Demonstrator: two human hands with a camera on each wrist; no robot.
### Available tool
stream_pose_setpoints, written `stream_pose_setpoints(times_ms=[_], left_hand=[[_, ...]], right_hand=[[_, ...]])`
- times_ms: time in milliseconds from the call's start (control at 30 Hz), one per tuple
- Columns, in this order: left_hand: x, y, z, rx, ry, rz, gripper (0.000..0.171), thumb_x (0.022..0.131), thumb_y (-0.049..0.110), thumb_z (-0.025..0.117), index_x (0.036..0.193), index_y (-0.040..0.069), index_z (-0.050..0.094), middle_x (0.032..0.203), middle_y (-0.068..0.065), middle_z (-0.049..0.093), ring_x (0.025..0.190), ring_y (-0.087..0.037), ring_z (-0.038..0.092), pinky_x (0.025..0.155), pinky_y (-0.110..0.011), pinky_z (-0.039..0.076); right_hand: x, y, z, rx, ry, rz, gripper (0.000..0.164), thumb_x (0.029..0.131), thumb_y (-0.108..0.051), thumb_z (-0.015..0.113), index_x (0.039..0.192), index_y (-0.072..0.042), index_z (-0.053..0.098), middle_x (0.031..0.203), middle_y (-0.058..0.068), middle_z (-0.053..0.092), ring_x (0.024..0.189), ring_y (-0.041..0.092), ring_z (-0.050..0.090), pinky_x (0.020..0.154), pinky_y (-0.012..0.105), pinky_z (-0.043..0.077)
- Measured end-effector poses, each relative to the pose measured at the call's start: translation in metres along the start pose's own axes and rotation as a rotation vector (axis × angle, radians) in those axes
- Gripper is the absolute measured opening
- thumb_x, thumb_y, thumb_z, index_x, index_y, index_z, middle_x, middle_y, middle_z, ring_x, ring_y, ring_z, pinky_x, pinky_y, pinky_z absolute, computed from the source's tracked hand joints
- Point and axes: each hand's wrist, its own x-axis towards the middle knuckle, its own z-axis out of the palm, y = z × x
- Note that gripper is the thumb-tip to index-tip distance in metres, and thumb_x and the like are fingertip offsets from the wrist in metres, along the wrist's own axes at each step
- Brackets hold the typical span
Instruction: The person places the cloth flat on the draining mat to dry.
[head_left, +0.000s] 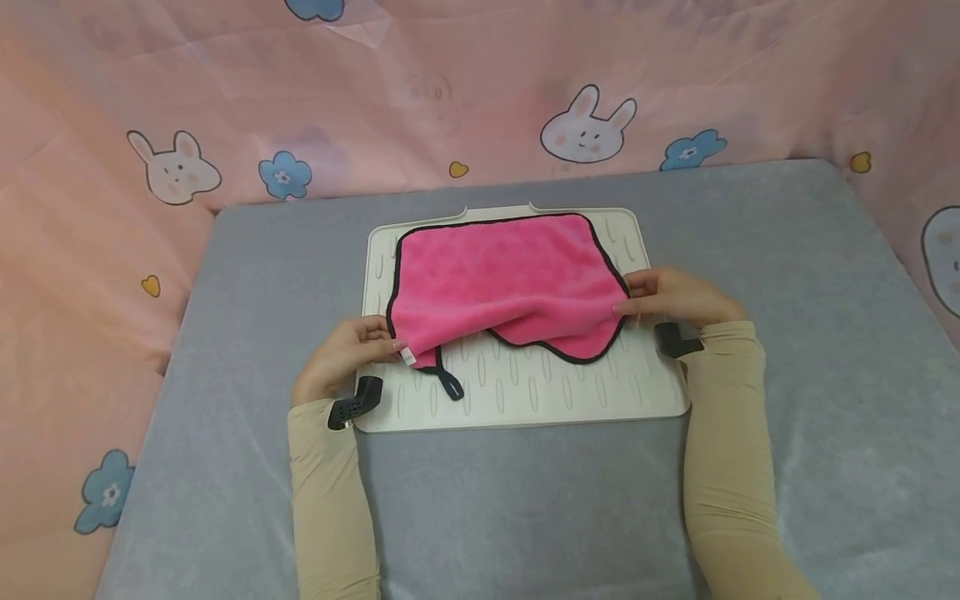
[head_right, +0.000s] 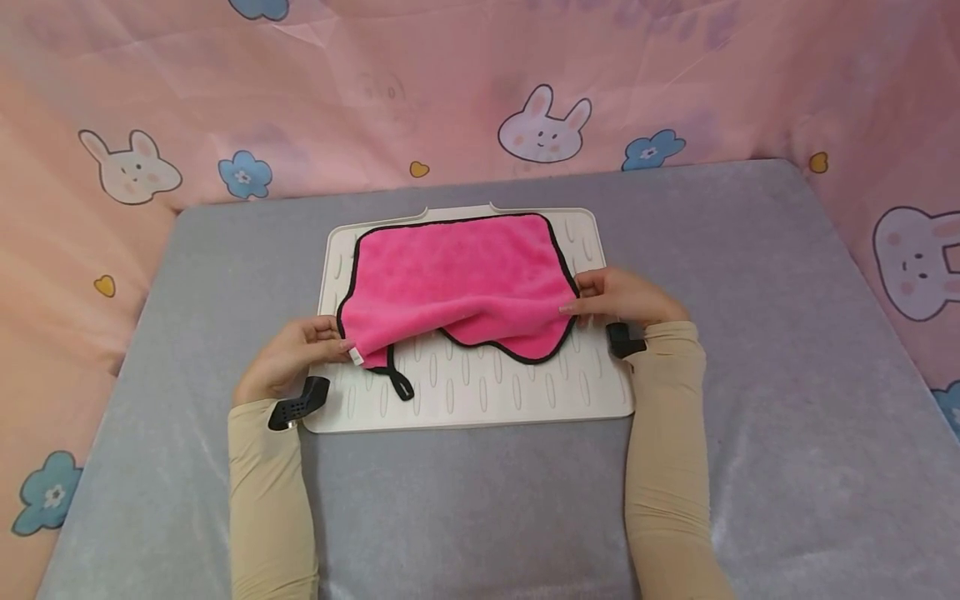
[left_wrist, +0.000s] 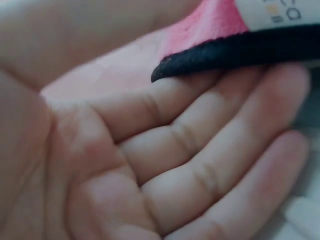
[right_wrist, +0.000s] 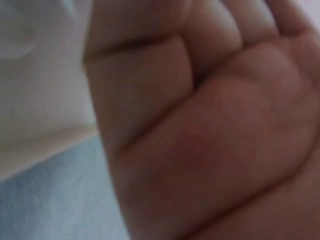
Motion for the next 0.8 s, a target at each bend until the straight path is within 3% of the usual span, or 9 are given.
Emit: stream_pose_setpoints(times_ms=[100,200,333,500,800], left_hand=[[-0.001,0.000,0.000,0.051,-0.034,-0.009,0.017,0.086,0.006,0.067,0.095,-0.007,0.061,0.080,-0.003,0.066,0.072,-0.009,0.060,0.066,-0.022,0.047],[0.000,0.000,0.000,0.066,-0.036,-0.005,0.015,0.087,0.005,0.067,0.093,-0.007,0.061,0.078,-0.002,0.066,0.071,-0.009,0.060,0.066,-0.021,0.048],[0.000,0.002,0.000,0.038,0.017,0.015,0.012,0.089,0.000,0.062,0.093,-0.009,0.057,0.079,0.000,0.065,0.073,-0.010,0.063,0.071,-0.024,0.053],[0.000,0.007,-0.001,0.026,0.090,0.029,0.012,0.090,0.004,0.062,0.091,-0.006,0.056,0.076,0.002,0.063,0.069,-0.011,0.060,0.069,-0.024,0.052],[-0.008,0.008,0.003,0.123,0.083,0.011,0.018,0.093,0.009,0.061,0.090,-0.009,0.060,0.074,-0.003,0.064,0.069,-0.012,0.059,0.067,-0.024,0.050]], right_hand=[[0.001,-0.001,0.001,-0.037,-0.058,0.011,0.038,0.086,-0.021,0.072,0.111,0.006,0.062,0.079,0.010,0.061,0.071,0.021,0.056,0.063,0.031,0.047],[0.002,-0.002,0.002,-0.030,-0.083,-0.001,0.031,0.085,-0.017,0.073,0.103,0.007,0.064,0.075,0.010,0.061,0.068,0.020,0.054,0.061,0.029,0.046],[0.003,-0.004,0.003,0.058,-0.071,-0.011,0.023,0.089,-0.013,0.067,0.100,0.007,0.062,0.077,0.007,0.062,0.067,0.017,0.057,0.061,0.027,0.049],[0.003,-0.009,0.006,0.149,-0.021,-0.009,0.025,0.092,-0.015,0.064,0.102,0.007,0.059,0.079,0.007,0.063,0.070,0.018,0.060,0.064,0.028,0.051],[-0.014,-0.005,0.022,0.011,-0.007,0.003,0.025,0.091,-0.021,0.066,0.092,0.004,0.063,0.071,0.009,0.063,0.065,0.018,0.056,0.059,0.028,0.043]])
